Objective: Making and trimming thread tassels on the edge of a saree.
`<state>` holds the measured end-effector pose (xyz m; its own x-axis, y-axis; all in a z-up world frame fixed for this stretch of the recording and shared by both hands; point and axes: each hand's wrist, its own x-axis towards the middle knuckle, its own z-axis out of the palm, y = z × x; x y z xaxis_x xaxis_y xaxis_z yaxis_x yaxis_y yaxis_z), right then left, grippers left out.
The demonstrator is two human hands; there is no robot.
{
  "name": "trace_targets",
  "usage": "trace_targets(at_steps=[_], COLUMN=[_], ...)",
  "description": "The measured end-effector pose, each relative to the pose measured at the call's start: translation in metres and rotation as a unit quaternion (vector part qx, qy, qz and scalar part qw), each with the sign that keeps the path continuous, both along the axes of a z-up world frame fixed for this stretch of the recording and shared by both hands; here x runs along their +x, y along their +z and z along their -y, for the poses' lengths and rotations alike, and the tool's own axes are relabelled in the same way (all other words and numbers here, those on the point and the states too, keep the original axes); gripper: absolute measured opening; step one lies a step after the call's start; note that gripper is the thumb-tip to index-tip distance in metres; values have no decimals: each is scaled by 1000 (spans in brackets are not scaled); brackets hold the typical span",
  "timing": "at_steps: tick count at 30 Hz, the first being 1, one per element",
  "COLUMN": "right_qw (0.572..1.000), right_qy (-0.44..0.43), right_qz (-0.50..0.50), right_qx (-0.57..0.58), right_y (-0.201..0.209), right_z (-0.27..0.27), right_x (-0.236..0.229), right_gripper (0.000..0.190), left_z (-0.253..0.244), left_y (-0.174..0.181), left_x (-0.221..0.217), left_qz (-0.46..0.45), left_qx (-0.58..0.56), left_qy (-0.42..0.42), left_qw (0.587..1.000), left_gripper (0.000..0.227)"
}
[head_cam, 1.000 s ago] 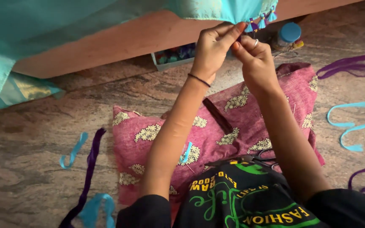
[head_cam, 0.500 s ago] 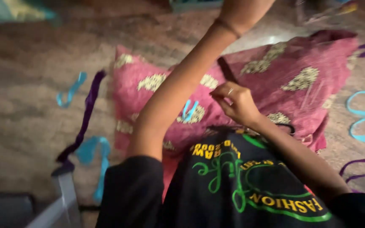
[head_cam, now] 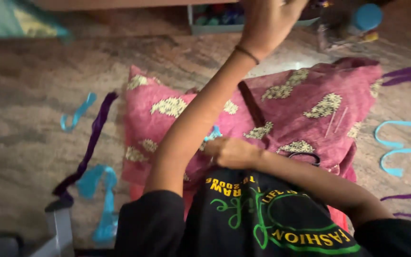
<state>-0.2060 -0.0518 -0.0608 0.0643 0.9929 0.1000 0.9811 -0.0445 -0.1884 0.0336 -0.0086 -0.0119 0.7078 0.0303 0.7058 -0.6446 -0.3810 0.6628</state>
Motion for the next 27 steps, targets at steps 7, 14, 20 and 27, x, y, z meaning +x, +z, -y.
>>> trace_targets(at_steps=[7,14,20,27], right_qw=[726,561,581,572], right_qy=[-510,-408,-393,-394], right_qz=[-344,-500,-496,-503], right_qx=[307,519,511,514], right_y=[92,136,137,144], right_z=[85,107,97,95], right_x=[103,157,167,165], right_gripper=[10,7,6,5], left_z=[-21,-15,-13,-10], left_y=[75,82,76,74], left_x=[-40,-47,-48,-50], left_qz=[46,-216,-215,-117], left_qx=[-2,-75,-153,-107], left_qy=[84,4,-55,7], left_qw=[995,974,963,987], left_gripper=[27,30,31,24])
